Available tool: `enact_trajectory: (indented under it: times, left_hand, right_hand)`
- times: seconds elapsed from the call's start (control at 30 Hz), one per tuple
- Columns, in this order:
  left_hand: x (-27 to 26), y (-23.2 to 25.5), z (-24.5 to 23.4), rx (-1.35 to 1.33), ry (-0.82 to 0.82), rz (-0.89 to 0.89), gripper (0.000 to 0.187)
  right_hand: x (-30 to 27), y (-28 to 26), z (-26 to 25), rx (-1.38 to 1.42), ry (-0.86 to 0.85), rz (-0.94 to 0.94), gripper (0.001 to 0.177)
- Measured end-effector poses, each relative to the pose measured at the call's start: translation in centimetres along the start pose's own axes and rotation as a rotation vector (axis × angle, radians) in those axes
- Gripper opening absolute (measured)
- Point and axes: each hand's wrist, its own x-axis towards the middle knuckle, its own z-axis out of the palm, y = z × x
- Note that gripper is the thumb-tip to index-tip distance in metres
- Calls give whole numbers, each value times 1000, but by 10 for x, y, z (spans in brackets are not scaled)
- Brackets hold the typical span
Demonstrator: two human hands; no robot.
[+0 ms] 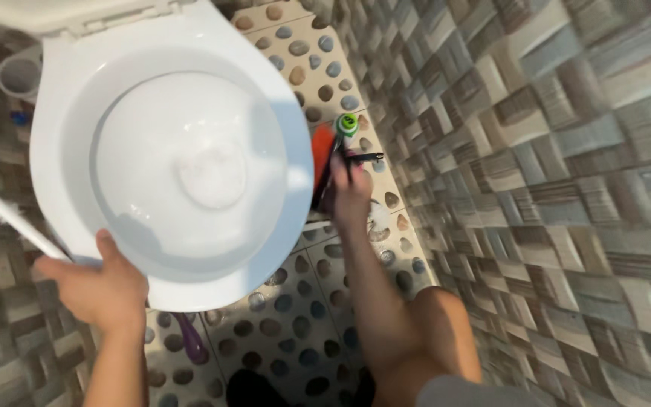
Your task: The person scrubs the toilet bowl and seat using a toilet brush and a smaller cleaning brush. They repeatedly scrub the interior and exterior surfaces, then rinse the brushes with a handheld bidet sprayer.
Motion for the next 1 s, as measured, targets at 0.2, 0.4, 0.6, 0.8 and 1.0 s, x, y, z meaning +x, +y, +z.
enact_trajectory:
  times: [0.2,0.4,0.6,0.8,1.0]
  left_hand:
    - [-5,12,-9,-48,-55,-82,57]
    - [-4,14,-6,-118,-49,-75,63]
    - [0,-2,7,-167,57,40,71]
    - [1,21,-9,-150,-125,-217,64]
    - [-6,37,-25,189,103,235,48]
  right_hand:
    - [61,-43,103,-284,-328,-507,25]
    - [18,-110,76,-321,-85,-395,36]
    - [126,-106,159,-671,-320,-729,37]
    - [2,-173,97,-586,-267,-56,34]
    - [10,-177,114,-563,-308,-213,33]
